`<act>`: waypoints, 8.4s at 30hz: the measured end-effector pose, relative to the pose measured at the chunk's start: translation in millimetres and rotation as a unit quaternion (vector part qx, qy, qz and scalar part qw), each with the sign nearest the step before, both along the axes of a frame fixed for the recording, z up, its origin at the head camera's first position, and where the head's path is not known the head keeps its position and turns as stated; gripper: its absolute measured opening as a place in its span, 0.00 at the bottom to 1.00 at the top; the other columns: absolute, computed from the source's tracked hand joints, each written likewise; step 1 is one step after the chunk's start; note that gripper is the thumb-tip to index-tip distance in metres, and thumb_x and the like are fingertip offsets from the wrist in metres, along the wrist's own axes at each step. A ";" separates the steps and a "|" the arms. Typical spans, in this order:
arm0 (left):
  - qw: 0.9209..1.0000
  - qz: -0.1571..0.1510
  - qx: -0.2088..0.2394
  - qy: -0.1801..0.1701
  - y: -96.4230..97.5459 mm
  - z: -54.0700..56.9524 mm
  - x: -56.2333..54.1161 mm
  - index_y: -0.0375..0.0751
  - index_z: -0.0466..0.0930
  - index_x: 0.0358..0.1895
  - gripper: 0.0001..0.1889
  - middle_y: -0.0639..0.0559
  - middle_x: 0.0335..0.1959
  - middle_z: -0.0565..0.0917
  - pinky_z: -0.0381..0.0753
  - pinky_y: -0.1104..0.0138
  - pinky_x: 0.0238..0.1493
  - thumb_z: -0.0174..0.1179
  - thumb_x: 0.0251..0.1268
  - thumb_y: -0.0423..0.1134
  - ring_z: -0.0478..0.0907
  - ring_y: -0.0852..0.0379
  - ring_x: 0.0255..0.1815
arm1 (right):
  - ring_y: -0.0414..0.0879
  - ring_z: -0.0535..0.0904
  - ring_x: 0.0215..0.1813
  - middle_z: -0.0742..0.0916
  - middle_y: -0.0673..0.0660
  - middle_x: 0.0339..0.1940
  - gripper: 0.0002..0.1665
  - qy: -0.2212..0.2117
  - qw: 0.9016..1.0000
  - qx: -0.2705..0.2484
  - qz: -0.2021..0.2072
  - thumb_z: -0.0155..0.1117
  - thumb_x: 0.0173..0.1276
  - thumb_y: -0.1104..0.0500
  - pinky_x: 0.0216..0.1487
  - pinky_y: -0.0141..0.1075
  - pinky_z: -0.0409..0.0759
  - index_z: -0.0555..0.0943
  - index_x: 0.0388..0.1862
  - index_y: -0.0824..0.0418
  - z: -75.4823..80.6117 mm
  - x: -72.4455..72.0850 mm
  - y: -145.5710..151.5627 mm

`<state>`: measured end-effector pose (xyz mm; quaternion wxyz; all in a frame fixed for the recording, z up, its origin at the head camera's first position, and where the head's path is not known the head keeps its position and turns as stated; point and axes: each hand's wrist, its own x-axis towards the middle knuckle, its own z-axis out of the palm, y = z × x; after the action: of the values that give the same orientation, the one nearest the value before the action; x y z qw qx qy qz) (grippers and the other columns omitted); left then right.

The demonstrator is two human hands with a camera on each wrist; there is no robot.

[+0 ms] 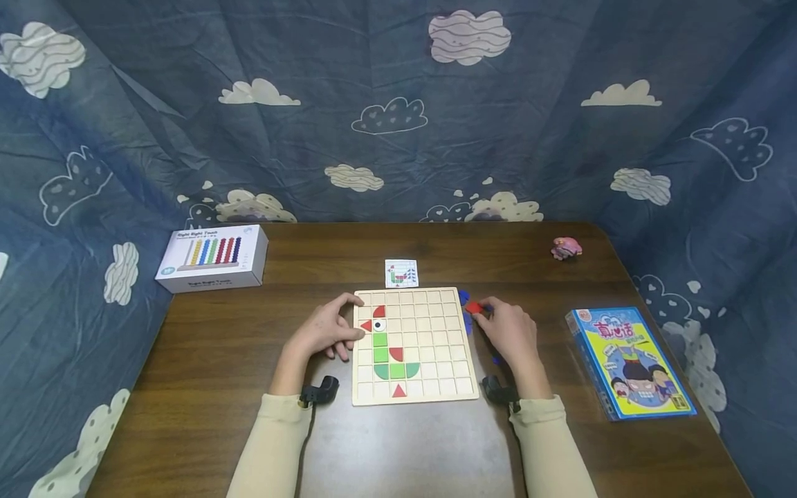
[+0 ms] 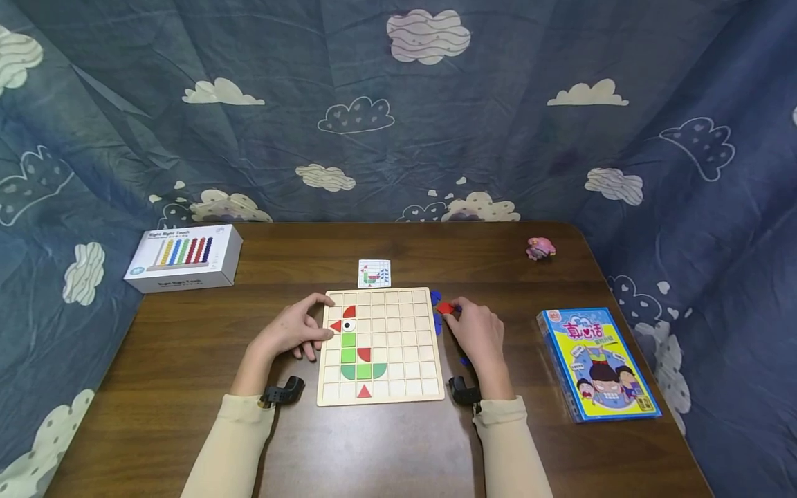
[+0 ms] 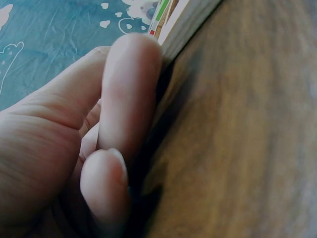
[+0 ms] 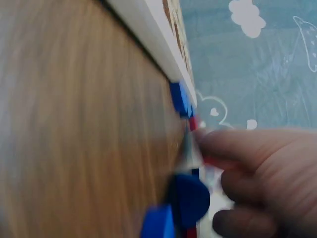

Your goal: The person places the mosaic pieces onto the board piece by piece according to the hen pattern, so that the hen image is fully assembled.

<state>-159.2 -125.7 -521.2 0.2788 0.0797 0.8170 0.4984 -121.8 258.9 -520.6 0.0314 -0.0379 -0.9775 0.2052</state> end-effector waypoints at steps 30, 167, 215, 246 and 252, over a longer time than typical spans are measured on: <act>1.000 -0.001 0.001 0.000 -0.7 2.7 -3.7 0.57 0.70 0.71 0.33 0.45 0.23 0.88 0.79 0.67 0.15 0.74 0.65 0.41 0.87 0.51 0.17 | 0.40 0.67 0.22 0.74 0.46 0.17 0.10 -0.107 0.971 -0.048 0.209 0.77 0.68 0.50 0.26 0.32 0.62 0.90 0.48 0.44 22.0 28.6 -87.0; 1.000 0.007 -0.011 -0.002 0.8 -3.7 0.2 0.59 0.70 0.71 0.34 0.46 0.24 0.88 0.79 0.67 0.16 0.75 0.64 0.42 0.88 0.51 0.18 | 0.39 0.69 0.26 0.90 0.43 0.29 0.07 -0.029 0.977 -0.008 0.209 0.79 0.66 0.52 0.30 0.31 0.64 0.93 0.43 0.43 12.6 39.4 -72.9; 1.000 0.009 -0.009 -0.002 1.9 0.1 0.7 0.58 0.70 0.71 0.33 0.46 0.23 0.88 0.79 0.67 0.15 0.74 0.65 0.40 0.87 0.52 0.17 | 0.43 0.70 0.24 0.78 0.49 0.19 0.10 -0.080 0.991 -0.086 0.056 0.73 0.73 0.51 0.26 0.35 0.64 0.91 0.48 0.54 0.2 25.8 35.3; 1.000 0.006 0.000 0.000 1.5 0.9 -0.1 0.58 0.70 0.71 0.33 0.46 0.22 0.87 0.79 0.67 0.15 0.74 0.65 0.41 0.87 0.51 0.17 | 0.45 0.73 0.26 0.81 0.49 0.22 0.15 -0.077 0.996 -0.021 0.043 0.76 0.69 0.46 0.28 0.37 0.67 0.87 0.44 0.54 4.5 27.9 32.5; 1.000 0.006 -0.002 0.001 1.5 1.4 -0.3 0.58 0.70 0.71 0.33 0.46 0.22 0.87 0.79 0.67 0.15 0.74 0.65 0.41 0.87 0.51 0.17 | 0.45 0.71 0.23 0.79 0.50 0.21 0.16 -0.074 0.995 -0.036 0.057 0.71 0.74 0.52 0.26 0.37 0.66 0.88 0.58 0.52 5.2 27.0 32.7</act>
<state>-159.5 -124.2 -519.8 0.2749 0.0747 0.8188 0.4985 -94.8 291.6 -515.5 -0.0542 0.0016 -0.9698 0.2379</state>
